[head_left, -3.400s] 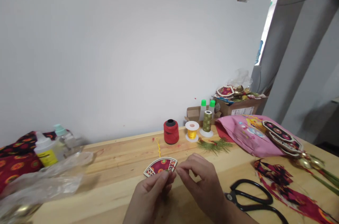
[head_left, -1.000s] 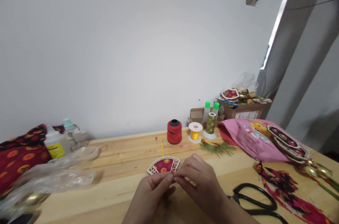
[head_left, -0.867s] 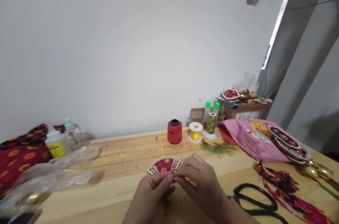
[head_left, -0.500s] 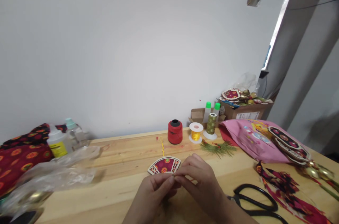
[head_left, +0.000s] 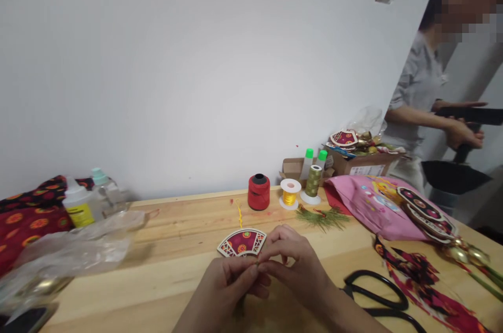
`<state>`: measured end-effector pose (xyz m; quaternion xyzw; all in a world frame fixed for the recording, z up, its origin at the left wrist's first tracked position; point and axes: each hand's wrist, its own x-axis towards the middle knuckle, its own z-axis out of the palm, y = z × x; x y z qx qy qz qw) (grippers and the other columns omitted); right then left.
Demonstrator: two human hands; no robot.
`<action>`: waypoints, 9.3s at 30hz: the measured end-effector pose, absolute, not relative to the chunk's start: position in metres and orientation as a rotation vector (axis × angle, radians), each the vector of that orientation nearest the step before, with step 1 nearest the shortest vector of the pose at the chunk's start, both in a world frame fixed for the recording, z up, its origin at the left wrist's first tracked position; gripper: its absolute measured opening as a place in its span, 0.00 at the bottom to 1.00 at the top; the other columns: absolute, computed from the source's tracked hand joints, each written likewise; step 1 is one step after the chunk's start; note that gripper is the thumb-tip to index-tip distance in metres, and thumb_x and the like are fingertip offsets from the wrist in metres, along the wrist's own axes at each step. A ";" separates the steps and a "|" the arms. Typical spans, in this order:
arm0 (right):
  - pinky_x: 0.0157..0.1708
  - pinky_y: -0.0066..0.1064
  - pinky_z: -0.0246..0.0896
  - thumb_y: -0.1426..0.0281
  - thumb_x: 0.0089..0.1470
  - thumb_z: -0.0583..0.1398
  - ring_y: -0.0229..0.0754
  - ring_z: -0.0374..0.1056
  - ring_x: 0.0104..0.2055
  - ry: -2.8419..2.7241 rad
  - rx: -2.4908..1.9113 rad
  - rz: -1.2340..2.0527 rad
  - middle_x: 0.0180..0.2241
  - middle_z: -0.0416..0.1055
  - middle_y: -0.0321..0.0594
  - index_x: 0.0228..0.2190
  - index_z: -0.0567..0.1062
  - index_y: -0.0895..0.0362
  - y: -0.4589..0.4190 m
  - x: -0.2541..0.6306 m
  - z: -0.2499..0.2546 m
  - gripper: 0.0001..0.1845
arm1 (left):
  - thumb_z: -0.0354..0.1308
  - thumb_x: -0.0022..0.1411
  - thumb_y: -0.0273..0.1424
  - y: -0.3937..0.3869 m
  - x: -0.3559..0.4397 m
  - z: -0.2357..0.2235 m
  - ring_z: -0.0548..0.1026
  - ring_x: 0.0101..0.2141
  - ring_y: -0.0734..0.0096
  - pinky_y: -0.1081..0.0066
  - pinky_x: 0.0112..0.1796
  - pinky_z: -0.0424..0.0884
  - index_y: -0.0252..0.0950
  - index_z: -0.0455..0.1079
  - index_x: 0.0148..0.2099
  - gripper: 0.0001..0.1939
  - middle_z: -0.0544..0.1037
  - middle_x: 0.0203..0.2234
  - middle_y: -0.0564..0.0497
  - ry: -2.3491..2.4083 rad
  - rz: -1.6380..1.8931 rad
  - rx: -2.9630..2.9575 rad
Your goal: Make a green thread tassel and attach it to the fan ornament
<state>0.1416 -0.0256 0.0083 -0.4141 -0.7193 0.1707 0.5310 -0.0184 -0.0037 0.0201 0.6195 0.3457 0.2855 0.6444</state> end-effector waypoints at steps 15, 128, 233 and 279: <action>0.35 0.31 0.60 0.70 0.42 0.63 0.39 0.63 0.34 -1.710 -0.952 0.621 0.29 0.66 0.38 0.27 0.78 0.52 -0.029 0.144 0.012 0.05 | 0.54 0.53 0.36 -0.004 -0.018 0.021 0.72 0.25 0.69 0.72 0.29 0.66 0.35 0.75 0.31 0.12 0.77 0.22 0.48 0.801 0.600 1.582; 0.26 0.25 0.53 0.74 0.54 0.47 0.37 0.65 0.27 -2.087 -1.286 -0.044 0.25 0.69 0.40 0.25 0.69 0.57 -0.034 0.128 0.005 0.13 | 0.51 0.51 0.45 0.000 -0.010 0.008 0.48 0.15 0.79 0.77 0.17 0.43 0.37 0.56 0.18 0.19 0.50 0.11 0.61 1.126 0.834 1.512; 0.32 0.30 0.60 0.61 0.37 0.64 0.37 0.66 0.26 -1.145 -1.010 1.319 0.21 0.71 0.37 0.22 0.78 0.59 -0.022 0.133 0.003 0.13 | 0.48 0.53 0.45 0.002 -0.014 0.001 0.45 0.16 0.80 0.73 0.18 0.40 0.37 0.54 0.19 0.20 0.49 0.12 0.62 0.887 0.621 1.451; 0.22 0.22 0.49 0.72 0.48 0.57 0.32 0.58 0.21 -1.951 -1.167 0.131 0.19 0.64 0.32 0.31 0.74 0.54 -0.030 0.143 0.005 0.06 | 0.44 0.56 0.40 0.004 -0.016 -0.002 0.47 0.17 0.78 0.75 0.17 0.44 0.37 0.56 0.21 0.16 0.50 0.14 0.61 0.965 0.608 1.687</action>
